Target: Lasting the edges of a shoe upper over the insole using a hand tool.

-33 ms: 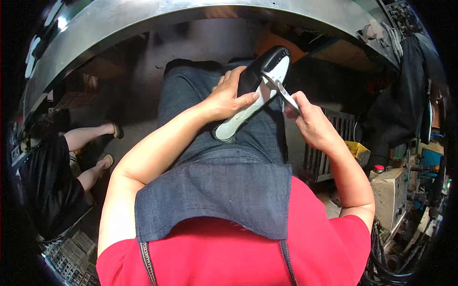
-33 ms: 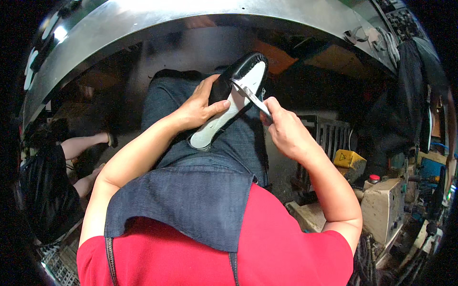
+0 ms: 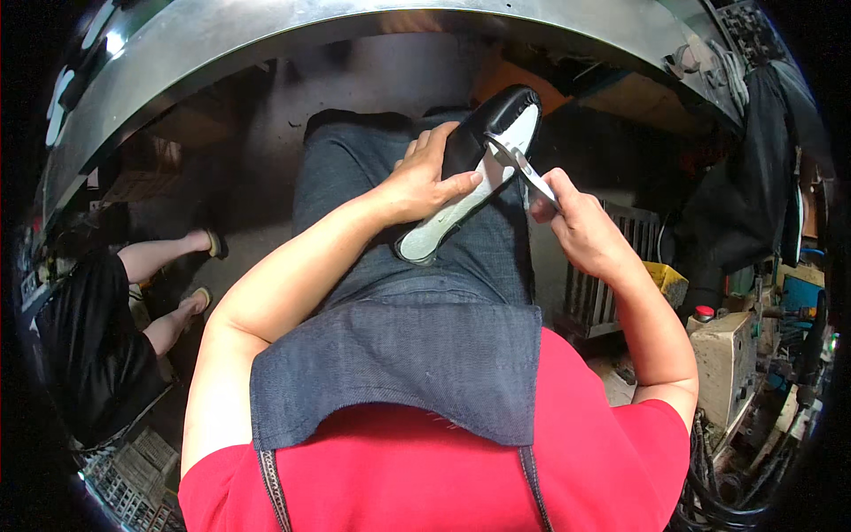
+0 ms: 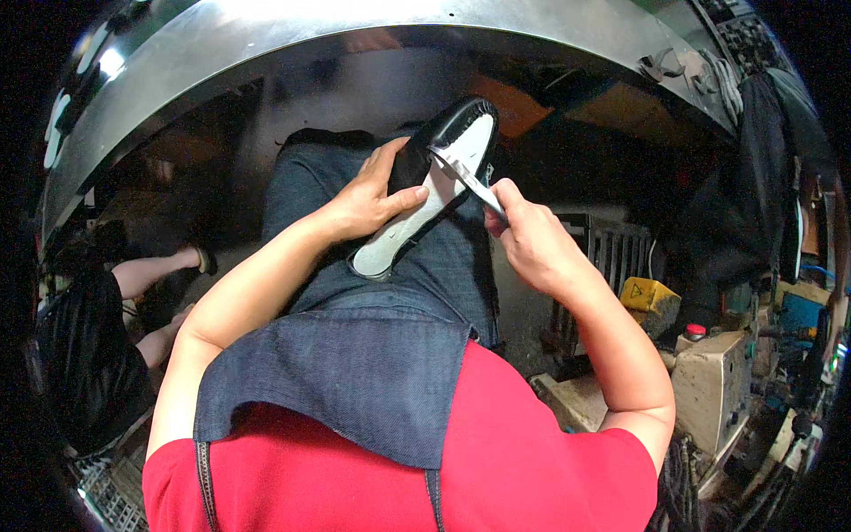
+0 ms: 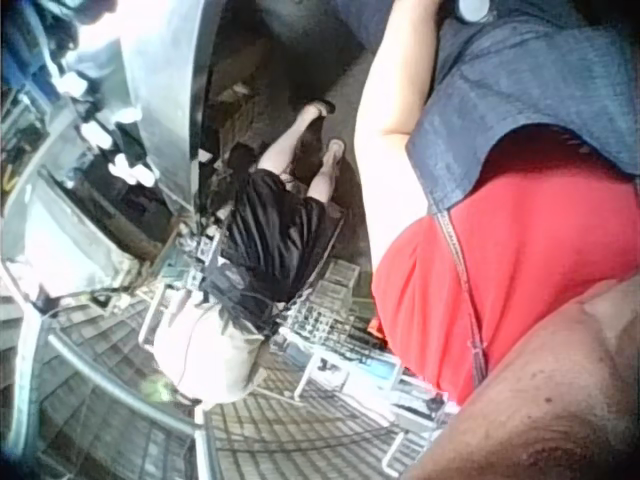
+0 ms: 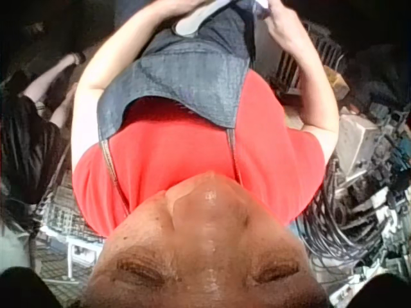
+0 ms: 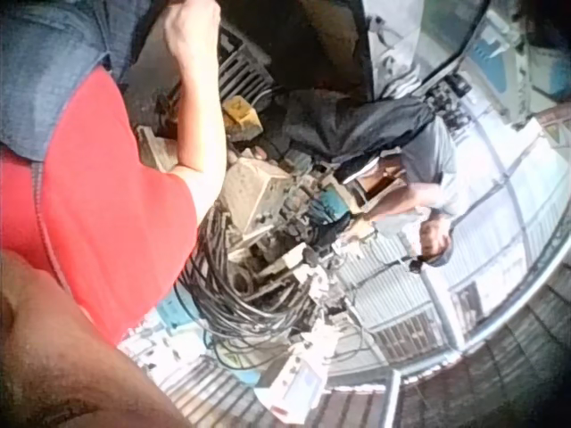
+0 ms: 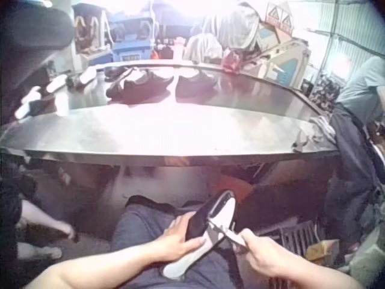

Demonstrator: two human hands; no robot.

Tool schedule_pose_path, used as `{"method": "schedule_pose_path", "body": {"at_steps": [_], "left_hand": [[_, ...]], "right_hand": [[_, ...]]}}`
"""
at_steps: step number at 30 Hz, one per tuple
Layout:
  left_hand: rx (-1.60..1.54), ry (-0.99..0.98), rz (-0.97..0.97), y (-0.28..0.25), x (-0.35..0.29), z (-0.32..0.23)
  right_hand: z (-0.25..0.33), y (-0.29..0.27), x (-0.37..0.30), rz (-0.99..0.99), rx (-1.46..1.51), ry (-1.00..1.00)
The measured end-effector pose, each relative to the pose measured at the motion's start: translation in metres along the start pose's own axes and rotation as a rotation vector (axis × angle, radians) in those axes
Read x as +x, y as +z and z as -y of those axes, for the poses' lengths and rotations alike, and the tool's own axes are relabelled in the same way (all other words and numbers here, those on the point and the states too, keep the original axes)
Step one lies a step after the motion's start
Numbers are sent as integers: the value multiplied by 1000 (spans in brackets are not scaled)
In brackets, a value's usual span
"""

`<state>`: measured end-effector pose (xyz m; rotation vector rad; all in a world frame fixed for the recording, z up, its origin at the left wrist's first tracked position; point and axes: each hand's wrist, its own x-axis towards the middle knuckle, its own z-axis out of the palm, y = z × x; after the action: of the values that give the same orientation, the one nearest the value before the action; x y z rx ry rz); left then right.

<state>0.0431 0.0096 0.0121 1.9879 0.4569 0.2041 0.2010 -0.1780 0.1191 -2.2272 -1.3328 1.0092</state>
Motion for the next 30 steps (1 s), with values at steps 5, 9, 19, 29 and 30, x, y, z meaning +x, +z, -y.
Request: {"method": "schedule_pose_path", "body": {"at_steps": [5,9,19,29,30], "left_hand": [[-166,73,40,-11,27,-6],[-284,-61,123,-12,29,-12],[-265,33,-12,6,30,11],[-347,-12,55,0,43,4],[-375,-31,81,-2,43,2]], "right_hand": [[6,-11,7,22,-78,-15],[-35,10,25,-61,5,-70],[-91,40,53,-195,51,-258],[-77,42,30,-218,46,-170],[-71,40,21,-189,46,-140]]}}
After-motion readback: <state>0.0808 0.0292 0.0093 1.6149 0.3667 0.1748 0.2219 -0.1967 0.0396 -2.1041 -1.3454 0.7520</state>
